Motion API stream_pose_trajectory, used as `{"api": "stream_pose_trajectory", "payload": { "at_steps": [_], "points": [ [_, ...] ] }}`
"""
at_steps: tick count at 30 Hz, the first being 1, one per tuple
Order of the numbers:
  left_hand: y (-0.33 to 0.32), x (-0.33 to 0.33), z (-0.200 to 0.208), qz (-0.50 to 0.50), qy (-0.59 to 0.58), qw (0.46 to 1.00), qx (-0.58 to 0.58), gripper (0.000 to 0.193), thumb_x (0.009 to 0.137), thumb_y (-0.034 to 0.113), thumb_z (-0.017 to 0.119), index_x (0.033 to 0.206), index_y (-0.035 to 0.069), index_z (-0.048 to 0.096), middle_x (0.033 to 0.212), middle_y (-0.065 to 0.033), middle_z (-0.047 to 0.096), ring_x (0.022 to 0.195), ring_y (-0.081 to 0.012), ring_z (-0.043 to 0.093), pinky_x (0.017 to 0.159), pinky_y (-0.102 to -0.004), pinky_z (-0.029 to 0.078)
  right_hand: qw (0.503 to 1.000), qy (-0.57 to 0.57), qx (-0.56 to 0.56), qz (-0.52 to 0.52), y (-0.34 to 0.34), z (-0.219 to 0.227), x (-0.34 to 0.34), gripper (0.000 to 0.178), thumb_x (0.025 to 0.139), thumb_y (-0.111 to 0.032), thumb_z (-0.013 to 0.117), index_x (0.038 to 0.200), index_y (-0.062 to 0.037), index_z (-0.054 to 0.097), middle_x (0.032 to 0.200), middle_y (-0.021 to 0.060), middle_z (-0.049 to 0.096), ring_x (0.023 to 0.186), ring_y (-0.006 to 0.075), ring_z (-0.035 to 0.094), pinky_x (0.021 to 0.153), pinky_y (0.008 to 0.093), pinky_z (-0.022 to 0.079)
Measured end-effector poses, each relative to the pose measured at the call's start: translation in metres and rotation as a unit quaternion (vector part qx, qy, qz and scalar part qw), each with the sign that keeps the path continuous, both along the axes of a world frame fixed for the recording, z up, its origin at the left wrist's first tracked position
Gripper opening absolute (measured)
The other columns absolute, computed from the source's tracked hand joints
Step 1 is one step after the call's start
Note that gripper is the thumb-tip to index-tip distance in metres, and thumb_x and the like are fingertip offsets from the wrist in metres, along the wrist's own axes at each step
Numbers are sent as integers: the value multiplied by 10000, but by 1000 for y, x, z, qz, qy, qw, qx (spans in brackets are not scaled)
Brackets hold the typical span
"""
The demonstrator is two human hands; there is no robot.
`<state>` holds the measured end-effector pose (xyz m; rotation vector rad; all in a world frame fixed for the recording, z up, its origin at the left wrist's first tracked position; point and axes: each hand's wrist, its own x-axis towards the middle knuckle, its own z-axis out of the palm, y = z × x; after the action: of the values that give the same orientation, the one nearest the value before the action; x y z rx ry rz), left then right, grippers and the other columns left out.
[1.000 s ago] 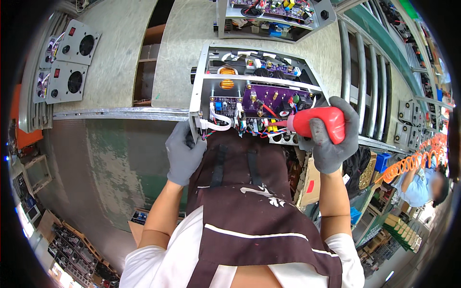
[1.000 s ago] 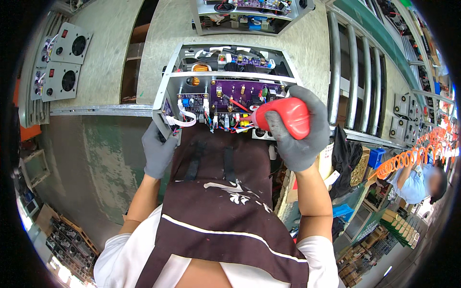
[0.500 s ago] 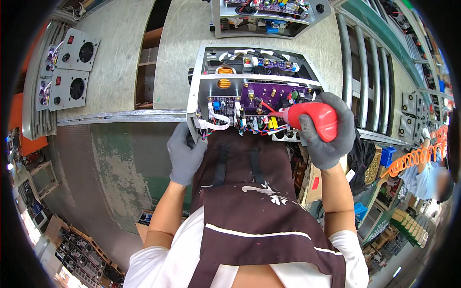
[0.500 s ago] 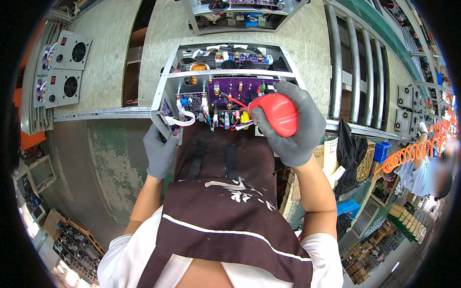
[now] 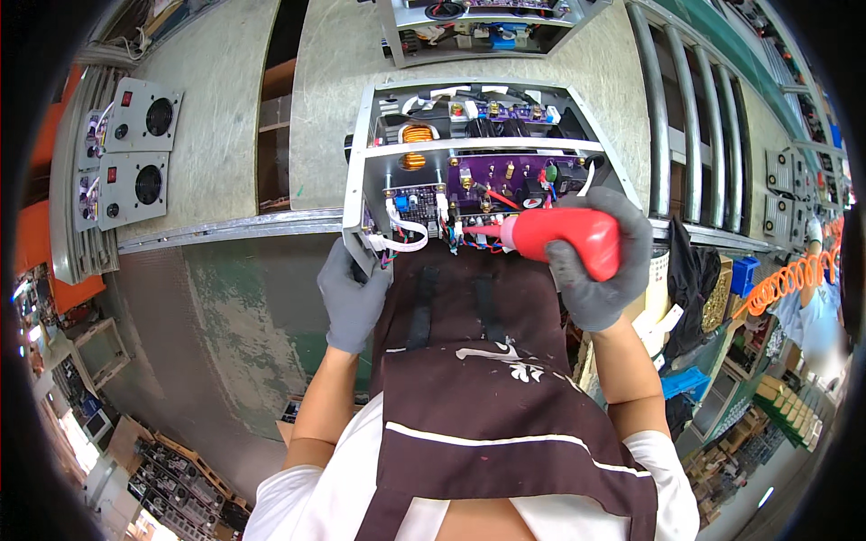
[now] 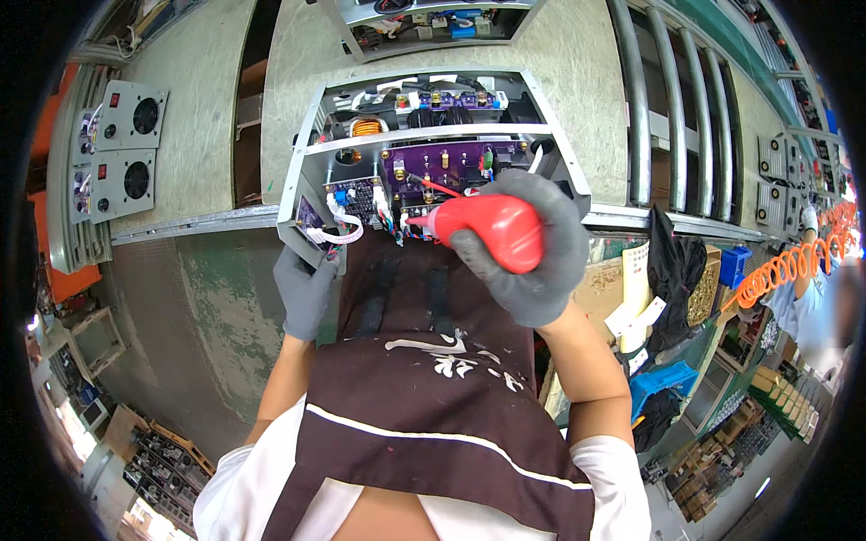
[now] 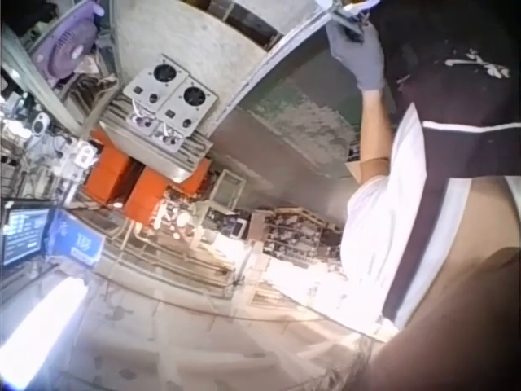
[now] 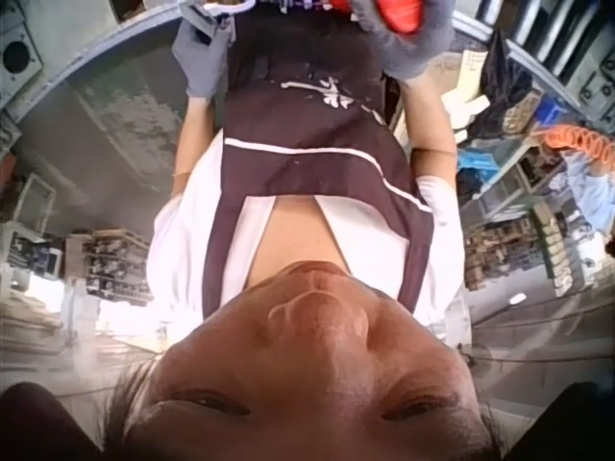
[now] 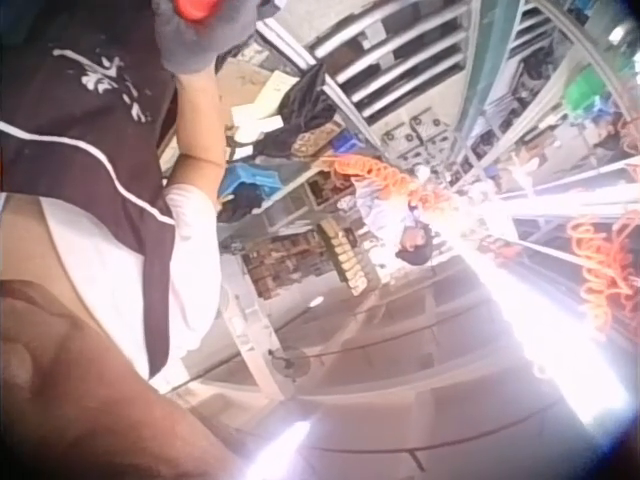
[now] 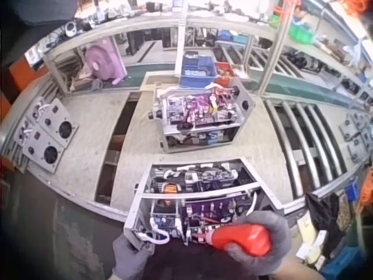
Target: The person uses a power tool on the internal components of two metal chassis, applies liquid from a squeeze bottle to the circuit boards, and then peels labels from a strip to press onto the exterior of the chassis.
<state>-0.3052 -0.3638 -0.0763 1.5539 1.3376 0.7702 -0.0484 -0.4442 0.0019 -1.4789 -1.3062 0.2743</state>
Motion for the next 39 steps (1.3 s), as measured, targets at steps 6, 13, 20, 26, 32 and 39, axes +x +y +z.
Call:
{"api": "stream_pose_trajectory", "payload": {
  "at_steps": [6,13,20,26,32,39],
  "points": [
    [-1,1,6,0,7,999,-42,231,705,36,645,924,-16,592,731,-34,569,675,-71,492,619,-252,441,1000,-22,9,-7,6,1,-2,577,688,-111,842,1142,5,506,966,151,645,836,222,653,741,315,528],
    [-2,2,7,-7,-2,999,-37,228,712,17,642,931,-23,593,745,-34,586,679,-74,501,621,-239,440,995,41,88,-11,1,-2,2,662,751,-88,797,1265,16,393,998,181,637,875,218,633,776,325,518],
    [-4,2,8,11,9,999,-42,219,709,35,661,911,-22,597,745,-38,603,679,-83,535,625,-262,462,995,29,95,-21,4,-8,-2,617,741,-82,804,1219,28,430,1028,168,597,889,229,632,762,337,528],
    [-2,-5,4,0,23,999,-49,215,712,56,674,894,-29,597,753,-40,612,694,-87,555,627,-267,471,994,23,99,-32,-2,-14,-2,612,738,-86,806,1211,29,435,1041,170,585,883,234,630,757,339,526],
    [1,-2,3,5,1,998,-55,246,718,48,670,932,-43,588,791,-47,620,703,-94,567,639,-264,485,989,74,107,-69,0,-19,-6,578,766,-112,790,1206,20,438,1023,159,596,885,214,626,771,318,521],
    [4,5,13,5,-27,997,-75,264,735,36,632,976,-57,578,839,-60,615,688,-82,566,577,-247,488,978,148,111,-99,-5,-33,-8,535,806,-146,759,1202,18,440,1029,148,602,908,207,618,804,314,510]
  ]
}}
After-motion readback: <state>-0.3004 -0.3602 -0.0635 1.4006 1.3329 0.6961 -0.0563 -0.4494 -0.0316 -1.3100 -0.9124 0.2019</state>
